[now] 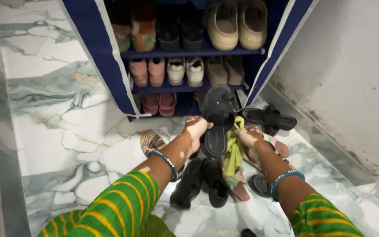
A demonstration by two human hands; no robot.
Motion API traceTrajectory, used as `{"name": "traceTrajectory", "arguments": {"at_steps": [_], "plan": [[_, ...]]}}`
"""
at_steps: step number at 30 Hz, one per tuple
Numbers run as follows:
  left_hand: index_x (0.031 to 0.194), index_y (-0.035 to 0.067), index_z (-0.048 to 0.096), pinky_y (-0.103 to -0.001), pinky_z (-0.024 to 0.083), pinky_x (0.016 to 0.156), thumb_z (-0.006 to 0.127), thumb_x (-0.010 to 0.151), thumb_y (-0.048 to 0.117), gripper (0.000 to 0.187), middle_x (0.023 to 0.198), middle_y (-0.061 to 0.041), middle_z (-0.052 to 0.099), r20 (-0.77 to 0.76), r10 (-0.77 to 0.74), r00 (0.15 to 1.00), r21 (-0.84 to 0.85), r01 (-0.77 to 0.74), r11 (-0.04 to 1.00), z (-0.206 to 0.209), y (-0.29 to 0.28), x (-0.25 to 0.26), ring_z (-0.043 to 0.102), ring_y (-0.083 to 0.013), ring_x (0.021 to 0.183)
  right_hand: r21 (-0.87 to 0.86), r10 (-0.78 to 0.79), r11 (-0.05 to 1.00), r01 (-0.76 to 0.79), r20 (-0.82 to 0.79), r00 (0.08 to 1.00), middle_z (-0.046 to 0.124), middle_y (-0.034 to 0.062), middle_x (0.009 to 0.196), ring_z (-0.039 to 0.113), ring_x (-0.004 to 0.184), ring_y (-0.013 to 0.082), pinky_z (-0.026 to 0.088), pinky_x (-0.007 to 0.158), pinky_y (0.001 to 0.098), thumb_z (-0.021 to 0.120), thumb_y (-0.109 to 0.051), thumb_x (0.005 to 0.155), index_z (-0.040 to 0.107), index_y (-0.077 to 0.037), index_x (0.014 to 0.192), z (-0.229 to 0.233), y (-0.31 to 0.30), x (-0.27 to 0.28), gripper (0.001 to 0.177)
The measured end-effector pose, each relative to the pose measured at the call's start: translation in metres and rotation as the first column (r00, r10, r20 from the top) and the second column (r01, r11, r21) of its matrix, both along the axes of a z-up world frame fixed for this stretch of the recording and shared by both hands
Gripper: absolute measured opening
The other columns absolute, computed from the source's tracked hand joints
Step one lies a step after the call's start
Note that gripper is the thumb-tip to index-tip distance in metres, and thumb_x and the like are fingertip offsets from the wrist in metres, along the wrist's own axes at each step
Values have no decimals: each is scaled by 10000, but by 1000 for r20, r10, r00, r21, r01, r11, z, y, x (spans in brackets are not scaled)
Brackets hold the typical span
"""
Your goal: The person cleans a pair of black sandals using a yellow cloth. They wipe the soles and straps of each sandal individually, then place them back on a blue shoe rack.
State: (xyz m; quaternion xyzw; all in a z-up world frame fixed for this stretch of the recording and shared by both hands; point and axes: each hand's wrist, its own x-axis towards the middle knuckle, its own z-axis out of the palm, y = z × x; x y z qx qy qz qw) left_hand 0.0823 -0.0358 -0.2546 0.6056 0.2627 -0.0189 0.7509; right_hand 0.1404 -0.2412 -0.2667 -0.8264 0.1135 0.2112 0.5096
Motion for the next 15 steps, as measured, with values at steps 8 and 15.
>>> {"name": "traceTrajectory", "arguments": {"at_steps": [8,15], "plan": [[1004,2,641,-513,522,747,713,857,28,166,1067,-171,690,-161,32,986,-196,-64,979,33,3,-12,654,-299,953,59,-152,985,159,-119,981,599,179,1178,652,1004,312,653,758,476,756,-104,849,499,-45,1331,27,9,-11,549],[934,-41,662,-460,523,709,765,840,37,160,951,-183,720,3,35,999,8,-35,999,31,4,-2,672,-265,865,232,-73,967,105,-142,987,668,71,1101,604,937,203,655,724,428,625,-145,913,684,-60,1150,58,17,-13,259]]}}
